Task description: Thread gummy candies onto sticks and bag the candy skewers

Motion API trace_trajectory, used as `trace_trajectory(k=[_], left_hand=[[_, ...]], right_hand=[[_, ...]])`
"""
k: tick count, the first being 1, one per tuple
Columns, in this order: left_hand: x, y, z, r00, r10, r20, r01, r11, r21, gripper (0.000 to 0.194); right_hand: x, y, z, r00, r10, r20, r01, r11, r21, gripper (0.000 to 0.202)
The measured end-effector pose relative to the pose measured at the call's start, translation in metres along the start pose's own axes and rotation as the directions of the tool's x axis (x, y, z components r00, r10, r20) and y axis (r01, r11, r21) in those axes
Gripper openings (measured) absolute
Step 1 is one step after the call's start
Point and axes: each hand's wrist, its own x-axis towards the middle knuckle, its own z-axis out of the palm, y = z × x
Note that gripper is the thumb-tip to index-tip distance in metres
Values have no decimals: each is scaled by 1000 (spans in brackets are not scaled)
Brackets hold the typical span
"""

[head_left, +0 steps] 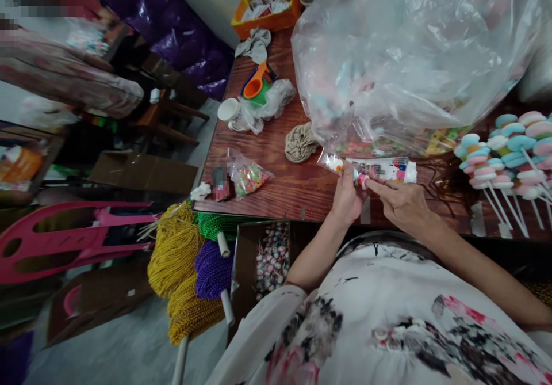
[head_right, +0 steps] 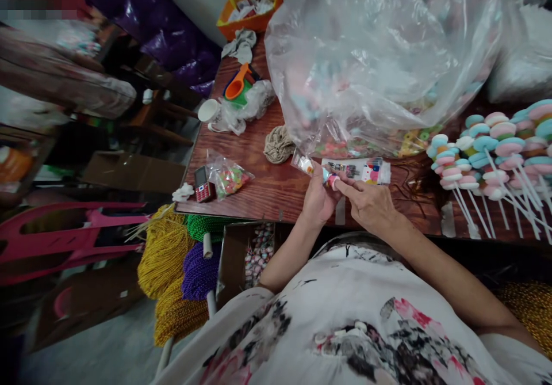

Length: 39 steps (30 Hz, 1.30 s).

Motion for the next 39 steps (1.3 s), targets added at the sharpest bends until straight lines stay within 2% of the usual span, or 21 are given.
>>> trace_trajectory(k=[2,4,7,9,11,12,13,14,15,17,19,21,23,26,32,36,39], left_hand=[[1,2,-1,998,-67,2,67,998,-20,41],[1,6,-2,992,-113,52,116,992,-54,39],[-1,11,-3,985,-50,163,64,995,-81,24],[-1,13,-3,972,-7,235,23,997,-67,15],[0,14,-3,960,3,278,13,998,-55,11],[1,14,-2,959,6,282,9,998,-55,10],[2,14,-1,963,10,269,4,999,-53,12],[4,14,-1,970,5,243,6,999,-46,17],[5,15,0,978,-14,210,20,999,-29,22],[7,17,1,987,-77,139,77,997,10,32],[7,18,2,985,-138,103,137,990,21,40],[7,20,2,981,-166,104,168,986,-11,45],[5,21,3,977,-185,104,190,981,-45,50],[2,21,5,971,-220,97,226,972,-60,53],[0,20,8,974,-195,119,205,975,-84,54],[-3,17,9,982,-173,73,175,984,-17,52],[-8,10,8,988,-124,88,122,992,26,47]], right_hand=[[1,2,-1,1000,-11,-15,12,997,81,42],[1,3,-3,996,25,-80,-7,975,223,36],[2,1,-4,971,195,-136,-113,883,455,20],[3,-3,-3,943,331,-41,-229,731,642,9],[3,-7,1,909,401,111,-328,526,785,9],[3,-8,2,897,413,161,-356,457,815,11],[3,-8,4,892,416,177,-367,439,820,13],[2,-8,5,895,416,159,-362,473,803,14],[1,-7,5,905,412,109,-341,545,766,14],[-2,-3,4,938,346,-14,-261,732,630,14],[-5,2,4,975,200,-99,-135,882,451,24],[-8,6,4,991,37,-132,2,961,277,36],[-10,8,6,987,-67,-146,86,988,128,41],[-11,10,7,983,-107,-146,109,994,10,42],[-15,12,7,975,-114,-193,125,991,47,43],[-14,10,5,986,-109,-128,113,993,26,45],[-12,5,3,989,-108,-100,105,994,-34,44]])
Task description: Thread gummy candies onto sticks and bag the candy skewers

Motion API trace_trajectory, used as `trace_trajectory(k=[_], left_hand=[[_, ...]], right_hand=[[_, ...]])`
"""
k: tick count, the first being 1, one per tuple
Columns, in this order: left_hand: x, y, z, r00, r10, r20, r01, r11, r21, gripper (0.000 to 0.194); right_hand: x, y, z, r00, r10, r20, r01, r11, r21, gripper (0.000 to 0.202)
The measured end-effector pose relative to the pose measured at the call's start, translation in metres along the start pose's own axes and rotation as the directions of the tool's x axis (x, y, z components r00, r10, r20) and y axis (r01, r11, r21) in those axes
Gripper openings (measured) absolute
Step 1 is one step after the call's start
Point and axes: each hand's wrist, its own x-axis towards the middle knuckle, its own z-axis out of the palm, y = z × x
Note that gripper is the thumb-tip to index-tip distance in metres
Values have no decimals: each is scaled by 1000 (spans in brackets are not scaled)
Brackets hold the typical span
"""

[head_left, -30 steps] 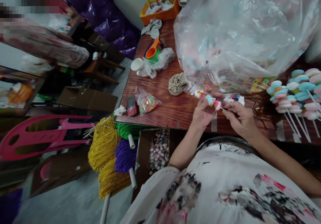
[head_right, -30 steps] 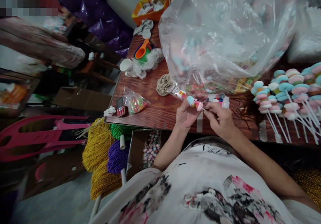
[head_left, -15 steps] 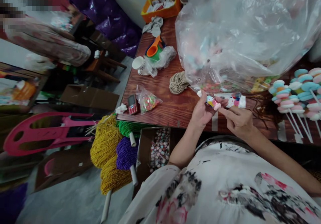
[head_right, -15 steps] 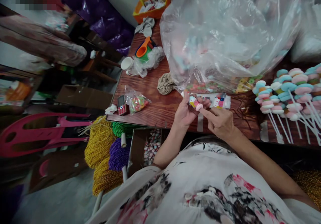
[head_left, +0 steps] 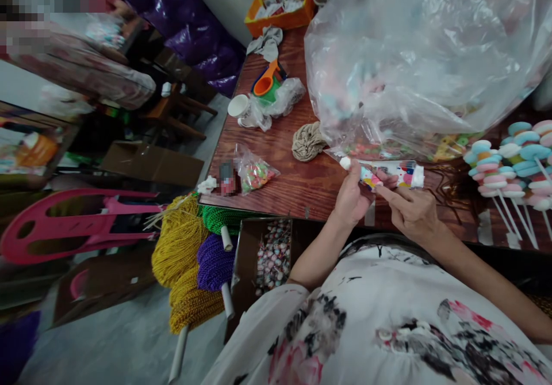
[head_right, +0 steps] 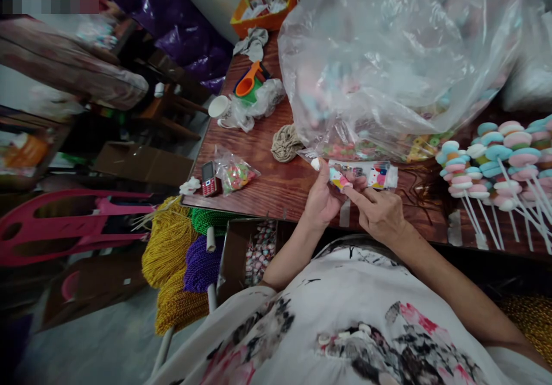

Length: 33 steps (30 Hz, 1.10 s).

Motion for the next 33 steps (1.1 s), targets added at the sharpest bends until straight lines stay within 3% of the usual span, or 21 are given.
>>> trace_trajectory(k=[4,7,11,15,18,23,26,27,29,31,33], left_hand=[[-3,-12,-2,1000,15,18,-15,1000,-2,44],[-3,-15,-3,999,-30,18,31,998,-46,45],[1,-8,-5,999,-39,-4,38,989,-142,56],[1,-6,-5,999,28,18,-23,979,-204,44],[1,-12,-4,993,76,93,-60,986,-155,35],[-4,-25,-7,992,66,108,-61,997,-49,31],[-24,-21,-12,995,28,92,-52,963,266,33],[-34,-15,-13,993,46,106,-87,899,428,34],[-51,3,-12,971,164,177,-241,646,724,33],[-57,26,-8,889,331,318,-426,336,840,30],[-51,47,-5,818,322,477,-508,14,861,37]], right_hand=[[4,-5,0,1000,-14,23,15,999,-43,39],[3,-5,0,999,33,18,-34,994,102,37],[-1,1,-3,983,164,-84,-138,956,258,25],[-3,3,-3,991,135,17,-136,988,66,22],[-1,-2,1,978,190,81,-188,982,-34,22],[5,-5,4,937,317,148,-344,912,223,23],[7,6,-4,947,305,98,-317,935,159,20],[7,11,-9,958,278,72,-284,954,95,19],[8,20,-22,978,203,57,-201,979,-31,19],[12,25,-36,986,138,95,-129,987,-94,20],[19,27,-50,983,76,164,-67,996,-64,22]])
